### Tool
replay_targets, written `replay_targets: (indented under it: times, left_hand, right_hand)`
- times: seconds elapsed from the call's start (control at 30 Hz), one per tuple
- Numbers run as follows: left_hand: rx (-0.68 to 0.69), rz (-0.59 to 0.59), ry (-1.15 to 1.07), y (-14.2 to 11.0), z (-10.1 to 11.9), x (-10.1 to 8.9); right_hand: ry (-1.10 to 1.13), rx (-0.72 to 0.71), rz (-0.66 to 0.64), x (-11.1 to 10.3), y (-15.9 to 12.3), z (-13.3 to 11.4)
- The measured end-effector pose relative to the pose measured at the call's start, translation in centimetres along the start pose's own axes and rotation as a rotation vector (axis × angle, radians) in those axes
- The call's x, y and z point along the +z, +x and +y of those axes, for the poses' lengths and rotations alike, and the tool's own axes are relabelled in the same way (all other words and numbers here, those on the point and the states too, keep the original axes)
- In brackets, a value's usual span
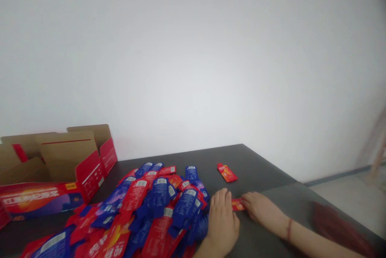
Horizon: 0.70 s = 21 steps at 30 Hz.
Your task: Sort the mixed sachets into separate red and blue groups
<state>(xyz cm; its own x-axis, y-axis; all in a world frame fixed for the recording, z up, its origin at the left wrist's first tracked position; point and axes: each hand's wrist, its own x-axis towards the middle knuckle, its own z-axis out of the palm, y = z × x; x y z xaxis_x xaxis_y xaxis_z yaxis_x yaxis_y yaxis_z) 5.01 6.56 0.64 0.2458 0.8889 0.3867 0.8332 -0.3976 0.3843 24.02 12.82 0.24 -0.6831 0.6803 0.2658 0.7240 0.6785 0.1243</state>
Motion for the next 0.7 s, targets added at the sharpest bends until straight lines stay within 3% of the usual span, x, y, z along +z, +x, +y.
replay_targets:
  times: [0.1, 0.2, 0.4, 0.6, 0.7]
  left_hand:
    - [-0.002, -0.176, 0.060, -0.6, -0.6, 1.2]
    - [0.022, -0.277, 0.120, -1.2, -1.0, 1.8]
    - [0.032, -0.266, 0.209, -2.2, -2.6, 1.1]
    - [-0.031, -0.217, 0.222, -2.4, -2.5, 0.7]
    - [0.087, -0.261, 0.128, -2.5, -1.8, 0.4]
  right_hand:
    - [0.078, 0.125, 0.030, 2.6, -2.9, -1.3]
    - [0.126, 0.176, 0.021, 3.3, -3.6, -2.1]
    - [0.174, 0.195, -0.027, 1.2, -1.6, -3.1]
    - [0.313, 0.216, -0.072, 1.6, -1.7, -3.6]
    - [0.317, 0.205, -0.063, 2.1, -2.2, -3.4]
